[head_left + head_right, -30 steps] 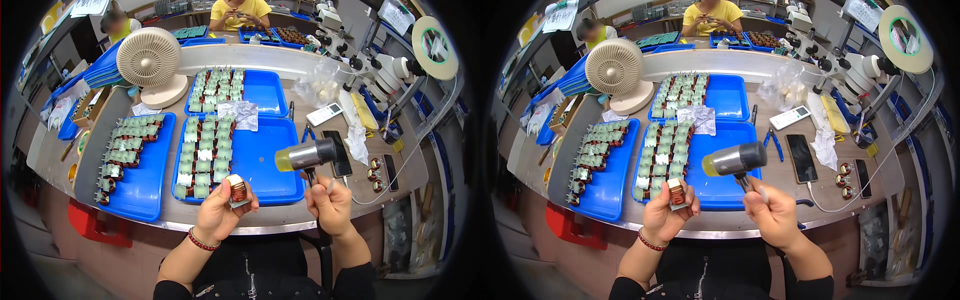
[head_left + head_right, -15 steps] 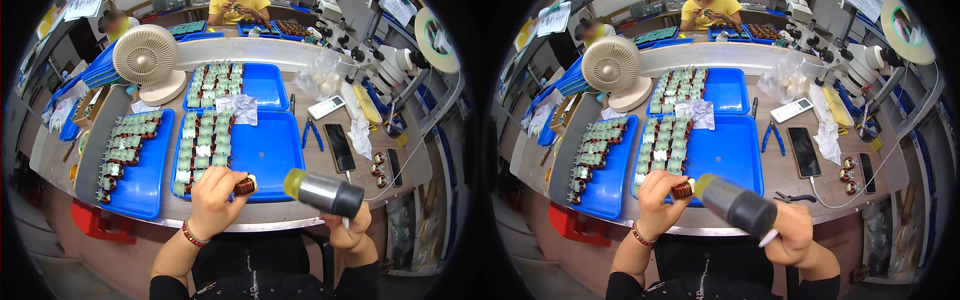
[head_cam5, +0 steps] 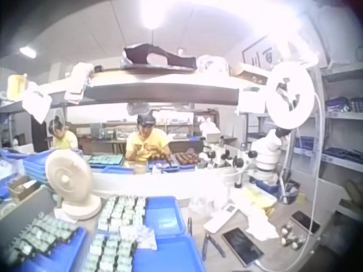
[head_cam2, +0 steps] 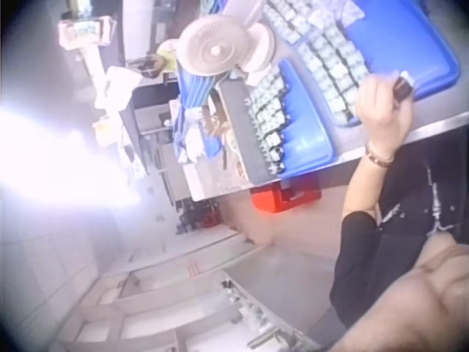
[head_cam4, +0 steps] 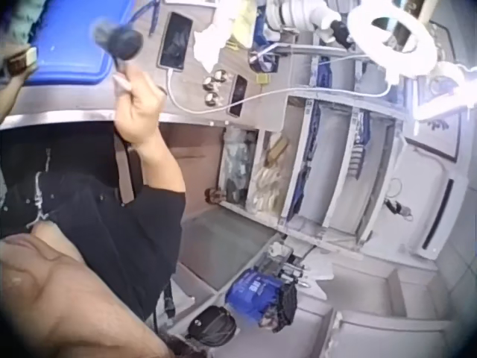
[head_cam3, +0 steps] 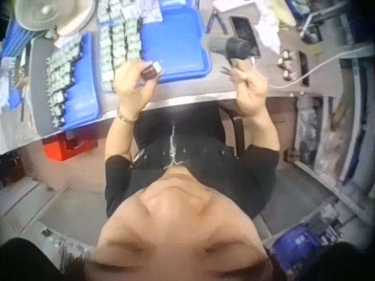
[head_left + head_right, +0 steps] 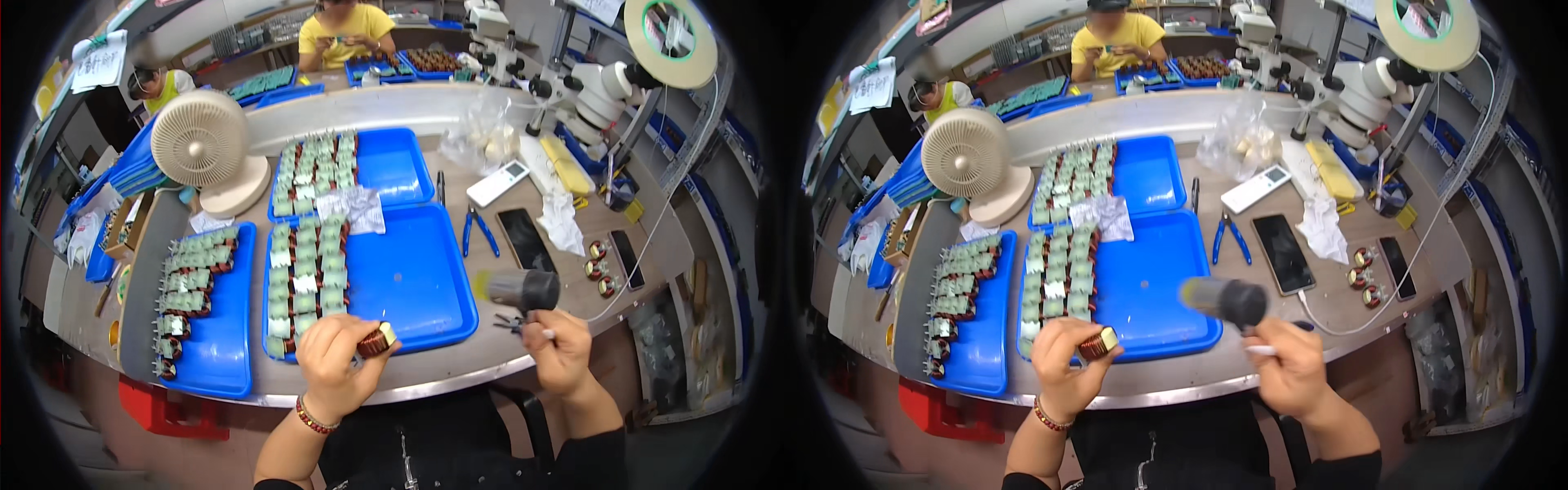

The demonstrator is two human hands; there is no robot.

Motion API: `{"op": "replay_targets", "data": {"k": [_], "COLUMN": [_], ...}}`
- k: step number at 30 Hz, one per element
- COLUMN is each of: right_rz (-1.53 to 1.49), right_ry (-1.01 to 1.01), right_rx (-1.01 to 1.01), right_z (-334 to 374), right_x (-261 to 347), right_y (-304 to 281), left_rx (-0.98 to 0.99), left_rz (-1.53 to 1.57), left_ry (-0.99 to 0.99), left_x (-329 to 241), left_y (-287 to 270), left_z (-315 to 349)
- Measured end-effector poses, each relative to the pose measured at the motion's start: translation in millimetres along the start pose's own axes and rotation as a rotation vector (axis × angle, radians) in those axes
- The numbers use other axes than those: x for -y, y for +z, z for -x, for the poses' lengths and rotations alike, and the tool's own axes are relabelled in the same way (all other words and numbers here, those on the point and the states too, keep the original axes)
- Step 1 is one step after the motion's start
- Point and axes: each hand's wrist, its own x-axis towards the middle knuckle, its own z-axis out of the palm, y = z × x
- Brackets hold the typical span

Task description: The person assembles small electronic components by applying adhesive with a white stick and using a hammer to secure parts. They handle multiple units one by one, placing them on blue trays after completion.

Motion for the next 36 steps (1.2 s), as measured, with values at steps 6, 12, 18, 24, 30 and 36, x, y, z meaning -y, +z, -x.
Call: {"op": "replay_targets", "data": {"k": [6,12,18,24,30,36], "right_rz": [0.461,0.654,0.691,0.704,0.709,0.194], "right_ry": [0.188,0.222,0.176,0.158,0.164,0.015], "right_rx": [0.004,0.021,0.025,0.02,0.051,0.039], "right_z": [22.9,23.5,15.9,15.8,11.2,-20.6], "right_x": [-82.3,-105.2,-109.5,-116.9,-118.6,-68.2], "right_y": [7.4,14.3,19.9,21.9,21.4,22.9], "left_rx": [0.048,0.014,0.041,-0.027,-0.046,-0.061], "left_rz": [0.171,0.692,1.059,1.119,0.875,0.376], "left_ry": [-0.179,-0.523,-0.787,-0.712,-0.481,-0.136], "left_x": [13.2,11.4,8.2,5.1,1.2,6.7], "left_y": [-3.1,5.3,-2.4,3.2,-0.1,-5.9], "left_z": [13.5,30.6,34.2,34.1,23.5,-0.2]}}
